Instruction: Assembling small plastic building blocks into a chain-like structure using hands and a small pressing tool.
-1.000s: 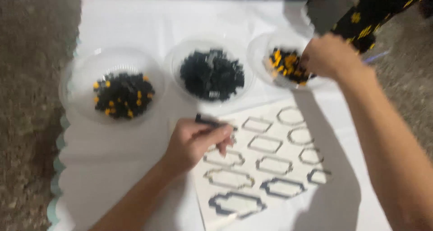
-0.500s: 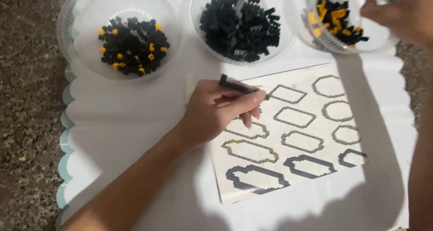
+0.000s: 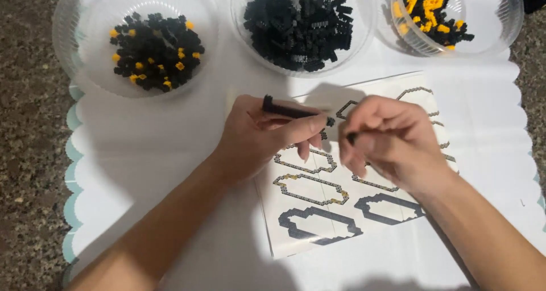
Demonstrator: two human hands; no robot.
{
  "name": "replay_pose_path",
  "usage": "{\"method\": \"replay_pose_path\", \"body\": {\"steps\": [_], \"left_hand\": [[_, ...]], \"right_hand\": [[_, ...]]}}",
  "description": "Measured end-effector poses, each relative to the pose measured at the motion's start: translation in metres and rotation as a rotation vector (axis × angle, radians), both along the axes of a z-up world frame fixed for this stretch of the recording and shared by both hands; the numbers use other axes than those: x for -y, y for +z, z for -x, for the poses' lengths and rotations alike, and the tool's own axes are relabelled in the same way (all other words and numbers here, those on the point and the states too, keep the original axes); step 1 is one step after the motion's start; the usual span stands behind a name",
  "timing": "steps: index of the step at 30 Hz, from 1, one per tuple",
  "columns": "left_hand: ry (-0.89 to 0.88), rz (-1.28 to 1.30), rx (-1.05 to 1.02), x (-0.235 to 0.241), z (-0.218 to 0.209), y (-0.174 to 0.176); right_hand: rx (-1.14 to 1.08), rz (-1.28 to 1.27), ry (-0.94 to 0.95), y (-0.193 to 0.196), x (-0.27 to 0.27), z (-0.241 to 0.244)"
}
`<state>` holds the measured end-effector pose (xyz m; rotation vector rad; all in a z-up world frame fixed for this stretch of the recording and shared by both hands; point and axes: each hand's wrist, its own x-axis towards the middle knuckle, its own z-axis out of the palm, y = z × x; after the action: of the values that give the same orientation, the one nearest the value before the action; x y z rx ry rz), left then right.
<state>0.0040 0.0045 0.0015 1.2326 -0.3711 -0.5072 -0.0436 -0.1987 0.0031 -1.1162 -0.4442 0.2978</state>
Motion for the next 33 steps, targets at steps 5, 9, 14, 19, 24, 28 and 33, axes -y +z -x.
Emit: {"method": "replay_pose_path", "body": {"steps": [5, 9, 14, 19, 24, 28, 33], "left_hand": [[-0.023, 0.128, 0.049, -0.002, 0.000, -0.007], [-0.011, 0.094, 0.020, -0.001, 0.000, -0.005], [-0.038, 0.058, 0.092, -0.001, 0.002, -0.004], [-0.053, 0.085, 0.065, -0.001, 0.003, -0.004], [-0.051, 0.111, 0.063, -0.002, 0.002, -0.003], [-0.025, 0.093, -0.015, -0.001, 0.001, -0.002], [-0.001, 0.110, -0.040, -0.001, 0.002, -0.005]], "right_hand": [[-0.292, 0.027, -0.262, -0.004, -0.010, -0.002], [-0.320, 0.128, -0.331, -0.004, -0.011, 0.001], [-0.396, 0.093, -0.417, -0.001, -0.016, 0.000], [-0.446, 0.102, -0.453, 0.001, -0.016, 0.002], [-0.379, 0.086, -0.353, -0.001, -0.011, 0.003], [-0.321, 0.117, -0.353, -0.003, -0.008, 0.004], [-0.367, 0.166, -0.394, -0.006, -0.004, 0.005]]}}
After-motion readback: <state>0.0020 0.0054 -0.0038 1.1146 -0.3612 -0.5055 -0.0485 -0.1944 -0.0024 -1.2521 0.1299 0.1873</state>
